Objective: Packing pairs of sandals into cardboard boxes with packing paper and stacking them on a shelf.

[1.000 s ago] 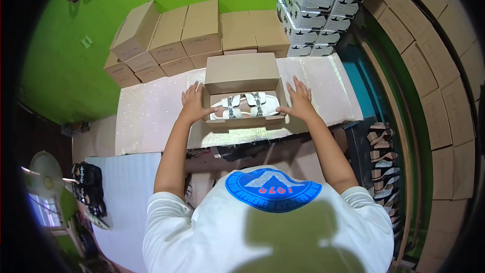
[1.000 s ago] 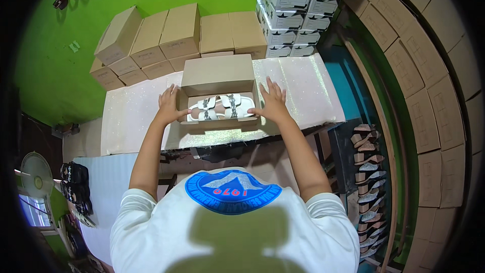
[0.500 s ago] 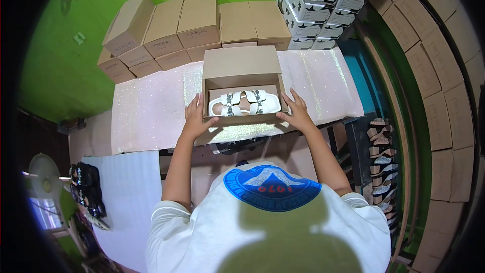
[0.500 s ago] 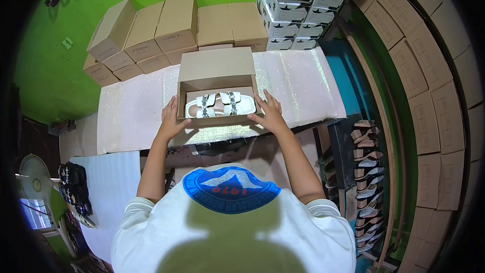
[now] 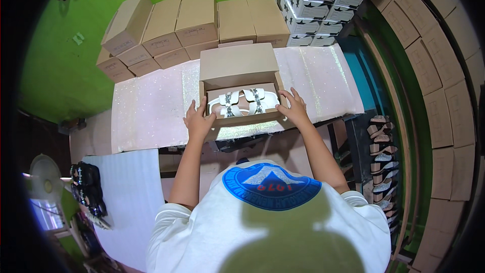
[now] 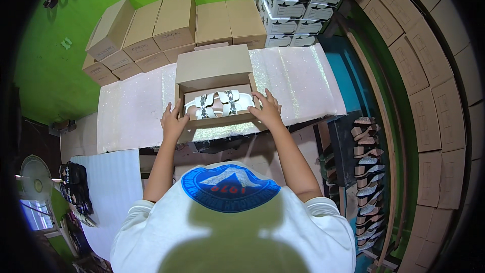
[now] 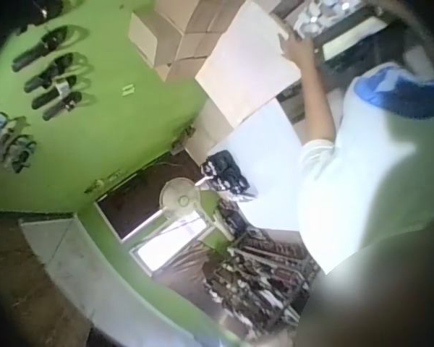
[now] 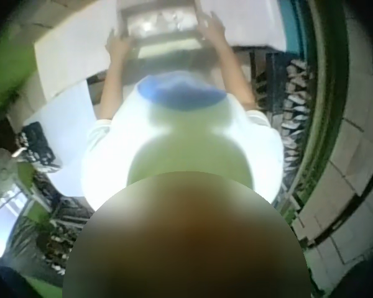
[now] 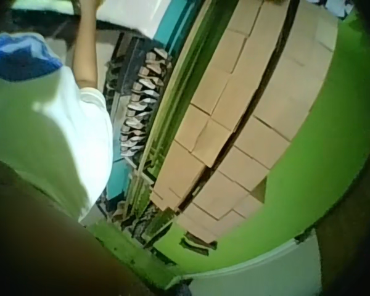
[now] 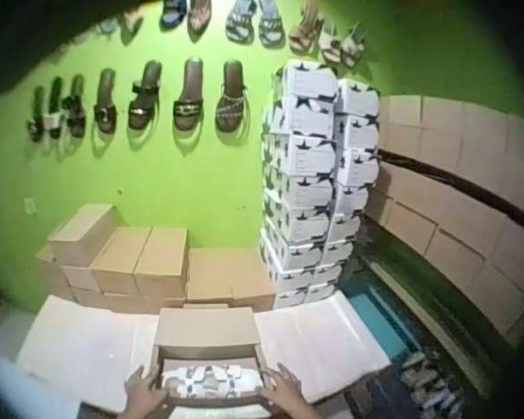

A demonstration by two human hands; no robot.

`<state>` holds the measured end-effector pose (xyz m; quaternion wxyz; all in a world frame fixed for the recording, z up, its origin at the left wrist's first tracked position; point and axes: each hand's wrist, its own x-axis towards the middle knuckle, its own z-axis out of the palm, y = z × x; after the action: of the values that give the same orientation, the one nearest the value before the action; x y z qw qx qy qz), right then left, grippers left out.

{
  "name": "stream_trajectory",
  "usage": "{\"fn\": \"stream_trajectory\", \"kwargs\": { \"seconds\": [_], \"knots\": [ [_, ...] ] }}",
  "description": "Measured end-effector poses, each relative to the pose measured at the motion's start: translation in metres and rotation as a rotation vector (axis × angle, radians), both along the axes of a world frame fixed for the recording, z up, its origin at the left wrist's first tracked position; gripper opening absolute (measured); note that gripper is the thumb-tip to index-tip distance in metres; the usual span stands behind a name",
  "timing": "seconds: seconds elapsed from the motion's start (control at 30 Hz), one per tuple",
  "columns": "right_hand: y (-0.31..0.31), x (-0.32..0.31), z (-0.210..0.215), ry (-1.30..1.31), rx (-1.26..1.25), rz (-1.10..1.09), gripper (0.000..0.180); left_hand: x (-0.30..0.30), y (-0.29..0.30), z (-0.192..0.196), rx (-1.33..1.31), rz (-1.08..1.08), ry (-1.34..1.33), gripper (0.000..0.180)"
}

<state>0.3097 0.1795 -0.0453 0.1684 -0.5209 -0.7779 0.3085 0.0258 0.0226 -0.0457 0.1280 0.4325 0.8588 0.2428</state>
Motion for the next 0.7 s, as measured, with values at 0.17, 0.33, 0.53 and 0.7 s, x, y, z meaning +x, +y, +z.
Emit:
{"fn": "stream_trajectory", "kwargs": {
  "seconds": [0.17, 0.33, 0.53, 0.7],
  "knots": [
    [-0.011, -0.006, 0.018, -0.124, -0.05, -0.048, 0.057, 0.014, -0.008, 0.016, -0.097, 0.07, -0.011, 0.067],
    [-0.014, -0.009, 0.02, -0.213, 0.046, -0.081, 0.056, 0.017, -0.006, 0.024, -0.127, 0.1, 0.02, 0.066],
    [0.007, -0.004, 0.011, -0.018, 0.178, 0.056, 0.054, -0.011, 0.003, 0.005, 0.209, -0.092, 0.029, 0.054],
    [0.035, -0.036, 0.043, -0.094, 0.27, 0.09, 0.054, -0.056, 0.054, 0.002, 0.235, -0.018, 0.09, 0.052]
  ]
}}
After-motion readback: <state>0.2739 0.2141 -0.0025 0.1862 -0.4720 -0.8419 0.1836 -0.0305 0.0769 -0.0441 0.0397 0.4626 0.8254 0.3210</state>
